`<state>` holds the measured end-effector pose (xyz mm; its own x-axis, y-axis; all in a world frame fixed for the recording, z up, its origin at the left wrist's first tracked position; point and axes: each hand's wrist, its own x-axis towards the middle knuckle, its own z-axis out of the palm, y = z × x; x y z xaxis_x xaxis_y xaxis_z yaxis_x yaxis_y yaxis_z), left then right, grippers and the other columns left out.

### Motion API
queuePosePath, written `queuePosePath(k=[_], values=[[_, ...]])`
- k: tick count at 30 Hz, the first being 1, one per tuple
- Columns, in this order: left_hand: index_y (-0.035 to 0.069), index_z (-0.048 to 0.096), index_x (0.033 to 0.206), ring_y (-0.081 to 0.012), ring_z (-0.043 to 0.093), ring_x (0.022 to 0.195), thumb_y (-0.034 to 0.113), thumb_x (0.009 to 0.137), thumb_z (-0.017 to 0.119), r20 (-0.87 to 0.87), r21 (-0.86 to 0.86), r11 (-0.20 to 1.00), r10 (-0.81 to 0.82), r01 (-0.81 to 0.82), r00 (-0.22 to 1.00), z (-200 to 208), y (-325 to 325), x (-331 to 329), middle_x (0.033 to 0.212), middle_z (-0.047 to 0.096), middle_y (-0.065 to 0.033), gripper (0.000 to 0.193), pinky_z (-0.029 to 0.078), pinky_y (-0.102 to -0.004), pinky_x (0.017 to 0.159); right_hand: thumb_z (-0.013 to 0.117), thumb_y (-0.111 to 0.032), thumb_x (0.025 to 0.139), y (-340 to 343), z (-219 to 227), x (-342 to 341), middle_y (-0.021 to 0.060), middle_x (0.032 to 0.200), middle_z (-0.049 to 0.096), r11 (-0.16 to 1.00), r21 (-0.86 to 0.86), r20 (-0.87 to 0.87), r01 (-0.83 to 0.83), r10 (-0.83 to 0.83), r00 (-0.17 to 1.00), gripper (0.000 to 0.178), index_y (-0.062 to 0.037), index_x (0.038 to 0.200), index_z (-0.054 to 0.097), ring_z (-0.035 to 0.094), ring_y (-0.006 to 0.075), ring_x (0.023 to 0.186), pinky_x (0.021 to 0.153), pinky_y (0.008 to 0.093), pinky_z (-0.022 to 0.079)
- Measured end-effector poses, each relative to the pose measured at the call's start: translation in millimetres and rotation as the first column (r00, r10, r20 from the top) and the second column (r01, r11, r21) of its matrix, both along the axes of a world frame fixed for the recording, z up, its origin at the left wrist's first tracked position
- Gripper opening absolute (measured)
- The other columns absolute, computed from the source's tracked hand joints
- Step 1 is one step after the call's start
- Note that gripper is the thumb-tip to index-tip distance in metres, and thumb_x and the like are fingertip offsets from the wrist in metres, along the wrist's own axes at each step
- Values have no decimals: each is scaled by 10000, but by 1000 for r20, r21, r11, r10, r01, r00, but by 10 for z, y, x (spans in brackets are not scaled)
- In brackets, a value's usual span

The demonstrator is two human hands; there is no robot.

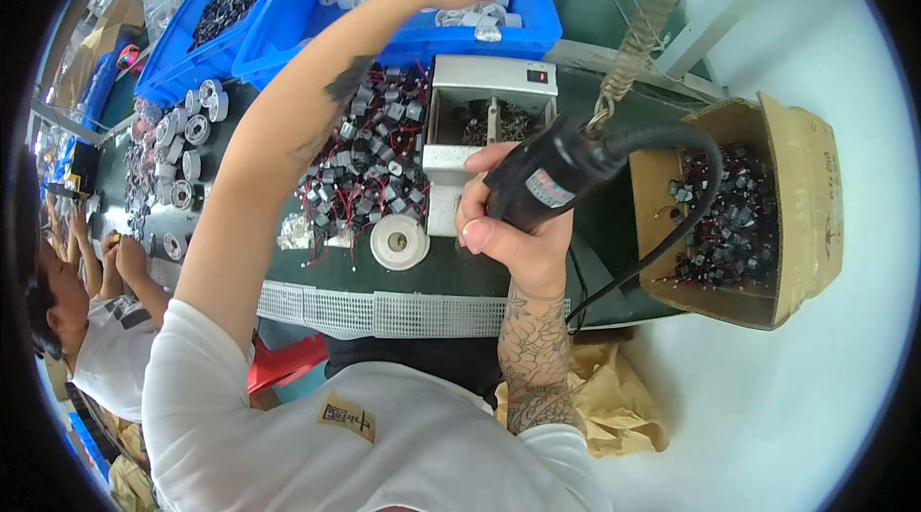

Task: Assembling electronic motor components using an electric screwdriver on a factory production line.

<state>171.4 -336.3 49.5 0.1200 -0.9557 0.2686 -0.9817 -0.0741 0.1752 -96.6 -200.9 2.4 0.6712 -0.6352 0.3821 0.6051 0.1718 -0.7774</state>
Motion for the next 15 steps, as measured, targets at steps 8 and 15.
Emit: queuePosePath(k=[8, 15], values=[[23, 590, 1079, -278, 619, 917, 127, 669, 805, -508, -62, 979, -200, 196, 837, 354, 2336, -605, 1084, 620, -134, 474, 501, -391, 832, 722, -184, 772, -20, -17, -69, 38, 631, 481, 997, -37, 76, -74, 77, 994, 546, 23, 1192, 440, 470, 143, 473, 423, 297, 393], [61, 580, 1178, -323, 494, 935, 310, 697, 803, -242, -217, 976, -37, -17, 969, -900, 2927, -1292, 1067, 504, -153, 586, 450, -414, 799, 715, -214, 793, 33, 23, -24, 34, 651, 491, 979, -83, 134, -184, 194, 972, 565, 24, 1209, 416, 478, 139, 478, 433, 301, 404]])
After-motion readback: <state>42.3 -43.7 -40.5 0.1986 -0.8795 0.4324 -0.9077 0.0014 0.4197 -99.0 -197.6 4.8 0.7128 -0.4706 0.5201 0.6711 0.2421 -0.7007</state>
